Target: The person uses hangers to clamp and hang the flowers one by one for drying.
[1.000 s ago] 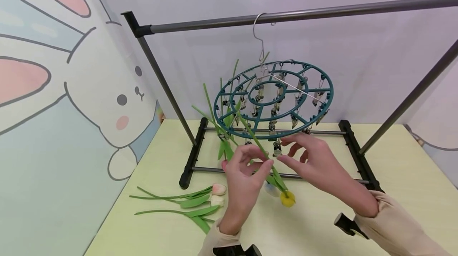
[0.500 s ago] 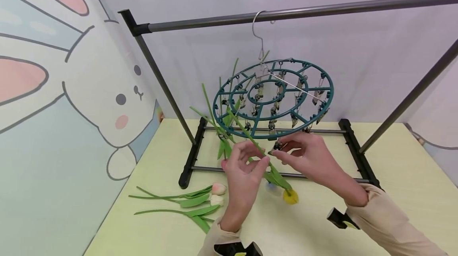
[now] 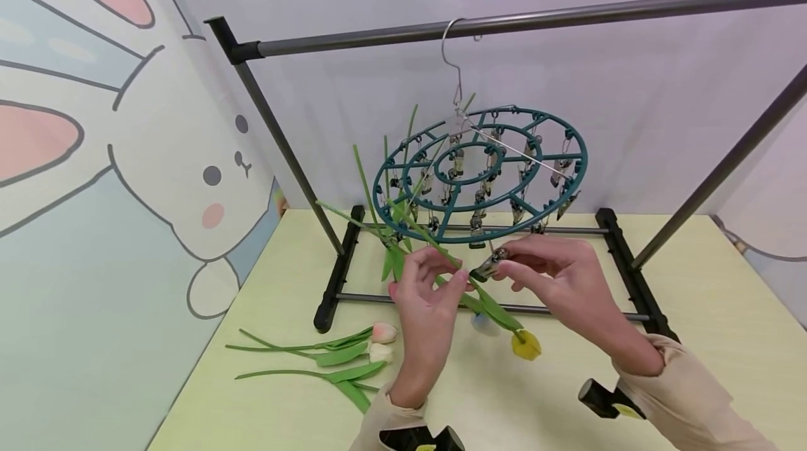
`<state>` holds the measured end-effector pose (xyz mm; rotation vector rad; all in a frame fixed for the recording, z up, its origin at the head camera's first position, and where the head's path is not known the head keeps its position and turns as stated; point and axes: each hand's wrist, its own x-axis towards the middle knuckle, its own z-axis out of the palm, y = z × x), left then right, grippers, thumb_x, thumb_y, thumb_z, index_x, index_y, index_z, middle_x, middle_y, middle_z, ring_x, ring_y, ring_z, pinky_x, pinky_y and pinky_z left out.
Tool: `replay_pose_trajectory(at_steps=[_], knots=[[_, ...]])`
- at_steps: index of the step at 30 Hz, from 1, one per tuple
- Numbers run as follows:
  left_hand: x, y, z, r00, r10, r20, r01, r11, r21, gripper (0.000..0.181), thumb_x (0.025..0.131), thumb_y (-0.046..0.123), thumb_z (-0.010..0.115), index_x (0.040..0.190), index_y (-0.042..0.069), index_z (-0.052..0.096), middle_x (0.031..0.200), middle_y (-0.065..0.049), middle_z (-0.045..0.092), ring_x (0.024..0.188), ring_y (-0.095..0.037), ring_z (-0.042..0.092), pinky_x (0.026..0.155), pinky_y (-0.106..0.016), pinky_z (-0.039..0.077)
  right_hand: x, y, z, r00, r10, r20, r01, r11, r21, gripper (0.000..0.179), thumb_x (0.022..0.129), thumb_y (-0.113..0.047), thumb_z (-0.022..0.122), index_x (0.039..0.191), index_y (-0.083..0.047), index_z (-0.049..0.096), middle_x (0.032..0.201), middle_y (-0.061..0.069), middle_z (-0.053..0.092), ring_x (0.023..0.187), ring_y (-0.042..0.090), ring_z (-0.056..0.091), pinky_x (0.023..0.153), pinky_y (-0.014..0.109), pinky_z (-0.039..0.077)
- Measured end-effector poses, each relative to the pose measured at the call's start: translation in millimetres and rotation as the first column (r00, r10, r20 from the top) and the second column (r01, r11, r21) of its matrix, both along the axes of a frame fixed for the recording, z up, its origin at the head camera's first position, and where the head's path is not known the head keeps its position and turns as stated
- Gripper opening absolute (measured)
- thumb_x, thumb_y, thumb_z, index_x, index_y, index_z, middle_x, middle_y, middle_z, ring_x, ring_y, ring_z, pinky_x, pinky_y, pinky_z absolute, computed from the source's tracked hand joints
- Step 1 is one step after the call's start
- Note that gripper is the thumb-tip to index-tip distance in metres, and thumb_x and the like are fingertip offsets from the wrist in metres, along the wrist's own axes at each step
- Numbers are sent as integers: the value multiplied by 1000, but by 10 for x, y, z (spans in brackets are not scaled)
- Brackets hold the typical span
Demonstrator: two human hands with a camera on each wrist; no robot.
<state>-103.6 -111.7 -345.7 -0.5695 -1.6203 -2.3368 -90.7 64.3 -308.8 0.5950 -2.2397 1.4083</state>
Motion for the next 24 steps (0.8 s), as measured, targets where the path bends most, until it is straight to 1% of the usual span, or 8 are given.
replay_pose_trajectory(at_steps=[3,7,11,15,18,21,22,24], knots=[[12,10,8,1000,2,-10,-1,1000,19,30,87,-4,62,110,-8,44,101,-27,54,93,-26,56,74,-43,57,24,-12,5,1000,-22,-16,21,1000,-14,19,82,3,70,98,-6,73,83,7,68,57,13,62,56,22,54],[32,30,25,1000,3,-19,-2,999,45,29,86,-5,63,108,-7,44,100,-24,54,94,-27,55,74,-43,57,37,-38,-7,997,-47,-59,45,998,-42,21,79,9,70,96,-3,73,82,5,69,56,13,61,56,21,54],[48,52,26,1000,12,-25,-10,998,59,28,87,-3,63,106,-7,43,100,-23,53,95,-30,54,75,-40,57,42,-61,-29,997,-56,-58,52,997,-65,21,79,10,69,95,-2,73,82,3,69,57,13,61,55,21,54],[57,73,12,998,37,-44,-35,998,57,27,88,-2,64,105,-7,44,99,-22,53,95,-27,54,77,-37,56,43,-71,-49,998,-52,-33,49,996,-76,20,80,9,69,95,-3,73,83,3,70,60,13,62,53,23,54],[56,87,-4,997,50,-57,-47,997,62,27,87,-3,63,105,-8,44,98,-22,53,93,-27,54,76,-38,56,35,-67,-58,999,-43,-6,43,996,-78,20,81,8,69,97,-2,72,83,4,70,62,13,62,53,24,54],[54,96,-24,996,65,-57,-61,996,62,25,87,-4,63,104,-9,44,97,-22,53,92,-32,54,75,-40,56,28,-52,-73,997,-44,58,47,997,-60,18,83,2,69,100,-2,71,87,5,69,65,13,62,53,26,55],[55,97,-29,996,66,-54,-63,996,60,25,87,-5,63,104,-8,45,97,-22,54,92,-34,54,75,-40,57,27,-45,-78,995,-50,84,53,998,-45,18,84,0,69,102,-3,71,88,5,69,66,14,62,54,27,55],[58,102,-46,996,68,-52,-65,997,52,24,87,-5,63,104,-8,46,96,-22,54,92,-34,55,76,-39,56,30,-27,-86,989,-75,130,75,997,4,19,86,-7,69,105,-5,70,92,4,69,69,13,62,56,27,55]])
